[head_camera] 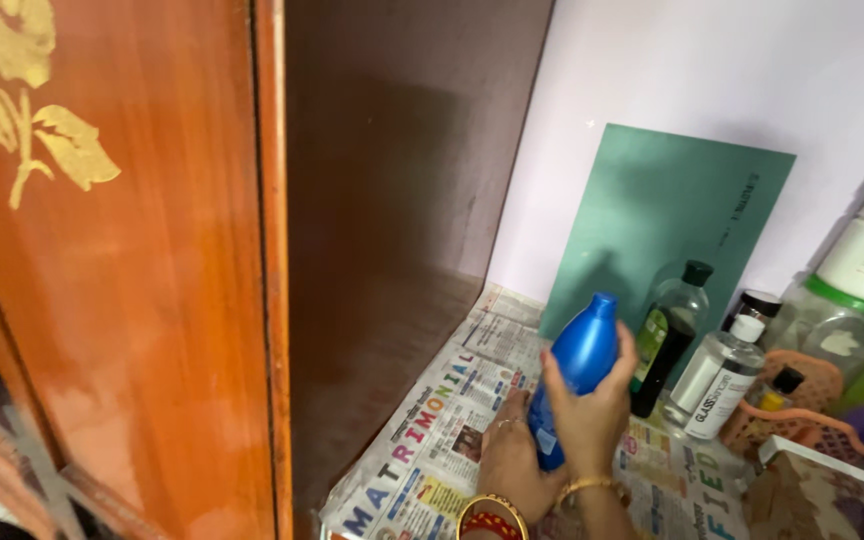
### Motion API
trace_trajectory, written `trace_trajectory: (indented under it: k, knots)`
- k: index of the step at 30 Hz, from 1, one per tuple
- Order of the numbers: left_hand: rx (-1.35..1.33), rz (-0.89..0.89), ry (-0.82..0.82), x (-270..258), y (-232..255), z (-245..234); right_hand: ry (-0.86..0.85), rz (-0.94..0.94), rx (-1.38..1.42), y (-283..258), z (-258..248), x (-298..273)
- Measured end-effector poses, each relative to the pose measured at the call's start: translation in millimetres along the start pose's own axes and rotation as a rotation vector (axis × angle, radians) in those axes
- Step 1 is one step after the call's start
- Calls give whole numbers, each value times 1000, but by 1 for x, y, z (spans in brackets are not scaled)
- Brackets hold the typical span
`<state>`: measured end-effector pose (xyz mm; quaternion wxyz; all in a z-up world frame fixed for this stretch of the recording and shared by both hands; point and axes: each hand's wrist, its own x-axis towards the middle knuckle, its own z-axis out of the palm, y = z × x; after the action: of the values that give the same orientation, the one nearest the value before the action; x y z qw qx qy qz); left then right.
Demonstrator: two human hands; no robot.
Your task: The person moves various small items from a cluttered shelf onto a black plastic chair. They pick up a blue plastic case, a small tin box, a maroon case, a pen, a piece of paper, a hair tie, a comb, and two bottles of liquid, placing them one by one on the chair seat.
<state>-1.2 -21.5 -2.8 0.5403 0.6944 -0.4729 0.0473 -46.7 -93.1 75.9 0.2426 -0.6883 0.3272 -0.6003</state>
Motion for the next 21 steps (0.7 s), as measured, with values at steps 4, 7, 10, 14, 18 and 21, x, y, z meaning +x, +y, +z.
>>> trace_trajectory:
  k: [4, 7, 10, 14, 18, 21]
  knots:
    - [-97, -10, 18, 12, -4, 14, -13, -61, 74, 38, 5, -11]
    - [-175, -72, -21, 22, -8, 21, -103, -14, 212, 72, 9, -19]
    - [-187, -77, -24, 23, -5, 17, -174, 247, 390, 100, 17, -16]
    - [-229, -308, -47, 23, 17, -4, -117, 530, 309, 102, 12, -10]
    - [-220, -288, 21, 20, 20, -8, 72, 621, -106, 99, 8, -5]
    - [-164, -234, 48, 18, 12, 0, 237, 410, -171, 123, 11, 11]
